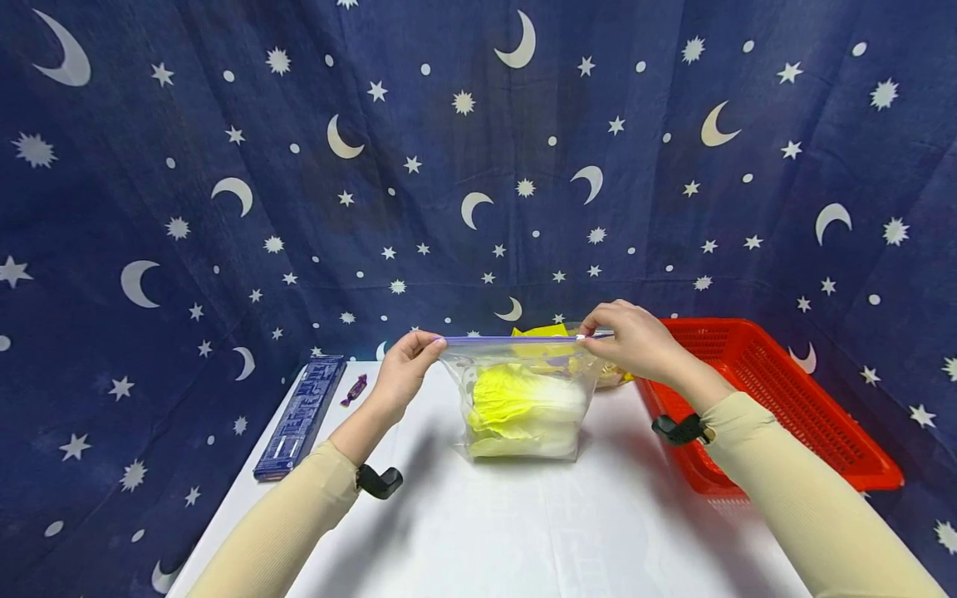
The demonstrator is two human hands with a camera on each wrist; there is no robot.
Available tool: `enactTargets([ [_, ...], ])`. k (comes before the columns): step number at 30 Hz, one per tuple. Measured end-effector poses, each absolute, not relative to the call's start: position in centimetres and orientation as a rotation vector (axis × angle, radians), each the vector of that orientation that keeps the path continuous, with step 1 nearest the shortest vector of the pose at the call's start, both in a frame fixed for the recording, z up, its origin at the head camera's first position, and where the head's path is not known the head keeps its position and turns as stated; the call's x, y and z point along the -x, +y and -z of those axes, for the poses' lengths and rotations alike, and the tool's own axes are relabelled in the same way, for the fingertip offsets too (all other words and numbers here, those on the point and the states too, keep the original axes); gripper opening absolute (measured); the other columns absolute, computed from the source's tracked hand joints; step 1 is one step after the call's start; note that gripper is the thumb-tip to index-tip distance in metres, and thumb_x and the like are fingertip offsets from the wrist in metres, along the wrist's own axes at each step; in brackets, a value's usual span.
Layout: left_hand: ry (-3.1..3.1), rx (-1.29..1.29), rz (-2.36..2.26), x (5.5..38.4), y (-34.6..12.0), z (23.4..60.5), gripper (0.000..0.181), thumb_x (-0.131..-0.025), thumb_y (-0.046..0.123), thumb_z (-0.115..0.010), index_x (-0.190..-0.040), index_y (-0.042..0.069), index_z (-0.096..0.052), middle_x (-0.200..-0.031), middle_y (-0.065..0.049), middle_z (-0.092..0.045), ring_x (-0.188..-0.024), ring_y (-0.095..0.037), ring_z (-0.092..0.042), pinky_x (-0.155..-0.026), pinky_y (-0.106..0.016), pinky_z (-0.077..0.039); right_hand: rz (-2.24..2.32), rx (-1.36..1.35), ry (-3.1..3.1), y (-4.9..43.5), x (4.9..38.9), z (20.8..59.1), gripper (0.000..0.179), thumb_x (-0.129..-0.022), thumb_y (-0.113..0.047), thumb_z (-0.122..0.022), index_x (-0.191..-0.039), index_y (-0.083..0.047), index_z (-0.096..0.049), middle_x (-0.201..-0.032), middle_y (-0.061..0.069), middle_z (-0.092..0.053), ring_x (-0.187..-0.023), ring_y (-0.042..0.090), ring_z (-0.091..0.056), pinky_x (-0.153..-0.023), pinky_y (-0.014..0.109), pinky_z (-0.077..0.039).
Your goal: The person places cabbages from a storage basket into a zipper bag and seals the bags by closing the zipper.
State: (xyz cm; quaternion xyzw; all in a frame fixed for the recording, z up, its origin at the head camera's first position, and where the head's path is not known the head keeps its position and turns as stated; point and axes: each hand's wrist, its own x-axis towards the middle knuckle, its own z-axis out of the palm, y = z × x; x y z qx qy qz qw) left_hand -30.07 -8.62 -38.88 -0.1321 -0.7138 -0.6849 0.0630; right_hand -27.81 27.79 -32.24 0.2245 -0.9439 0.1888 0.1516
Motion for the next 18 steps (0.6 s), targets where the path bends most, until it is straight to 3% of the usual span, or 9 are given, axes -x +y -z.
enactTargets([
  [7, -2.171, 0.382, 2.085, 30.0, -8.6, 38.7, 0.018, -0.098, 0.019, -0.07, -0.105, 0.003, -0.068, -0.1, -0.001, -0.069, -0.104, -0.018, -0.062, -0.105, -0.041, -0.047, -0.542, -0.65, -2.684, 28.8, 27.4, 32.7, 0.006, -0.092, -0.022, -0.076, -0.095, -0.017, -0.073, -0.099, -0.002, -0.069, -0.101, 0.026, -0.059, -0.085, 0.044, -0.049],
  [18, -2.166, 0.378, 2.084, 30.2, -8.8, 38.8, 0.024, -0.098, 0.021, -0.071, -0.107, -0.001, -0.067, -0.101, -0.001, -0.069, -0.105, -0.017, -0.061, -0.105, -0.04, -0.046, -0.562, -0.605, -2.701, 30.6, 26.7, 32.7, 0.005, -0.092, -0.02, -0.075, -0.097, -0.02, -0.075, -0.103, -0.002, -0.069, -0.104, 0.024, -0.057, -0.086, 0.049, -0.048],
])
